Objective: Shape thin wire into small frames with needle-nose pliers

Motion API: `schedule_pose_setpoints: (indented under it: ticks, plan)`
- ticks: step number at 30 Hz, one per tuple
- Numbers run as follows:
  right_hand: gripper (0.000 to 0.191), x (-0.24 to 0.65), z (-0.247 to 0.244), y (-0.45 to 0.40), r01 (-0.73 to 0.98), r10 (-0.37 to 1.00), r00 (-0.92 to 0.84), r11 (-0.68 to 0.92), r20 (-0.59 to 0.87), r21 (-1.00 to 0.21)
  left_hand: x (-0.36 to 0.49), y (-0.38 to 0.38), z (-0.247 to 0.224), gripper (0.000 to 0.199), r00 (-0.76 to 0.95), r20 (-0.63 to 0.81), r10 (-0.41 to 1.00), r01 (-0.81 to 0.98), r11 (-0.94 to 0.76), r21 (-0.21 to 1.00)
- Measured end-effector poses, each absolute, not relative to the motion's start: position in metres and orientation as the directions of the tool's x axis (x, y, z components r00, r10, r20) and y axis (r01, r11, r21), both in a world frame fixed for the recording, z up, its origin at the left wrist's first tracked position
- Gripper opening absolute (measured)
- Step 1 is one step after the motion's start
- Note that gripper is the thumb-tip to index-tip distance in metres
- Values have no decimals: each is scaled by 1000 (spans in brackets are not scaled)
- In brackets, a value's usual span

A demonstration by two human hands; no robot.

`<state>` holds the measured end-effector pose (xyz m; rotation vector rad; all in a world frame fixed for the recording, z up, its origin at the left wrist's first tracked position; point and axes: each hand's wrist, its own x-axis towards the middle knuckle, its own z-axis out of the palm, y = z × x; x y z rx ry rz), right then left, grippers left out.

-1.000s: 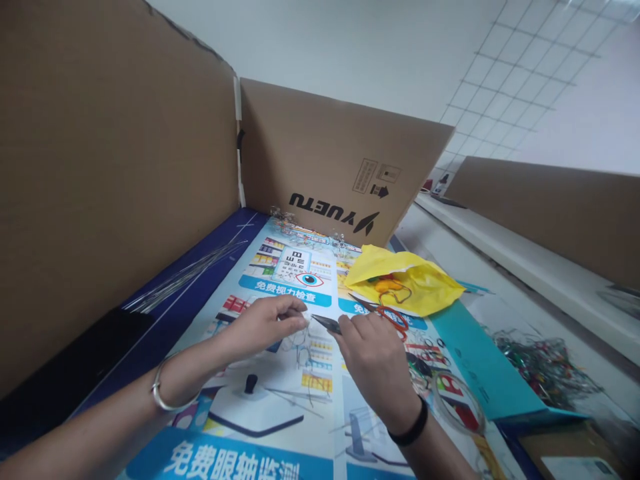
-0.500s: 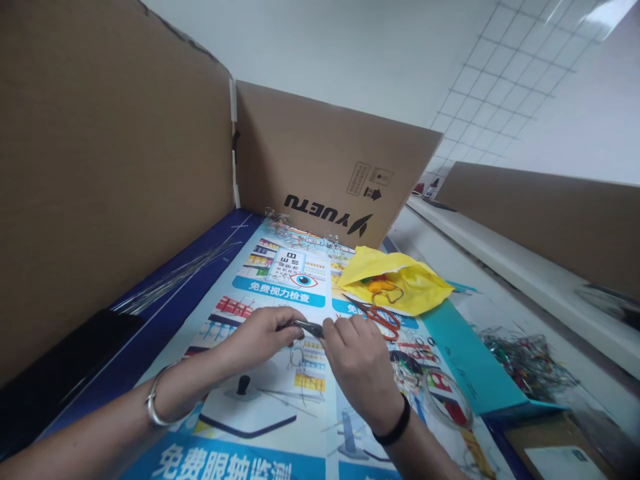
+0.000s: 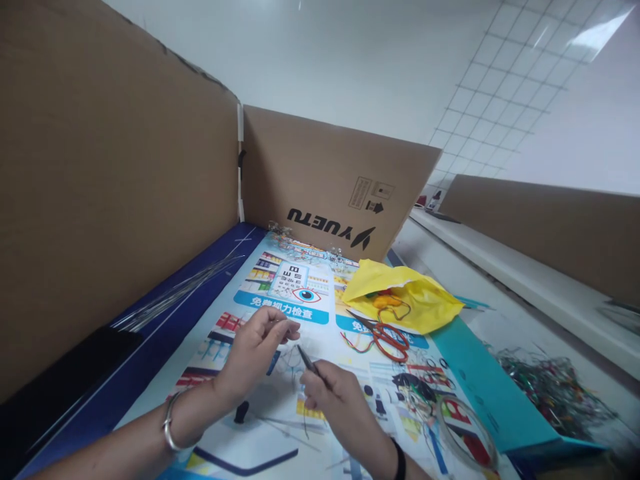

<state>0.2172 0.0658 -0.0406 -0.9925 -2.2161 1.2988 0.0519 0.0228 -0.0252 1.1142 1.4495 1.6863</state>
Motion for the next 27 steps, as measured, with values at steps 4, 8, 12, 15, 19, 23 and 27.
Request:
schedule_pose_setpoints:
  ticks: [4,8,12,15,19,23,27]
  plan:
    - [36,215,-47,64,358,732,-680,296,-30,-885,59,20,-32,14,-422,192,886,22,-202,979]
    - [40,216,-50,66,316,729,-684,256,-32,-914,63,19,-39,14,-406,193,893,30,-198,980]
    - [43,214,-52,68,279,728,-682,161,-77,-947,65,20,-42,14,-400,182,898,38,-182,983]
    - [46,212,-51,69,288,738,-661,85,-134,-954,65,18,-42,15,-384,194,903,71,-181,981]
    - [48,211,-43,72,242,721,-663,-47,-200,-969,60,22,-38,14,-376,236,896,121,-205,971]
    - [47,206,-31,78,160,671,-712,-134,-208,-978,51,39,-30,16,-414,278,867,181,-221,958]
    - [49,192,-31,88,135,668,-721,-124,-183,-983,43,56,-28,18,-410,301,861,216,-229,949]
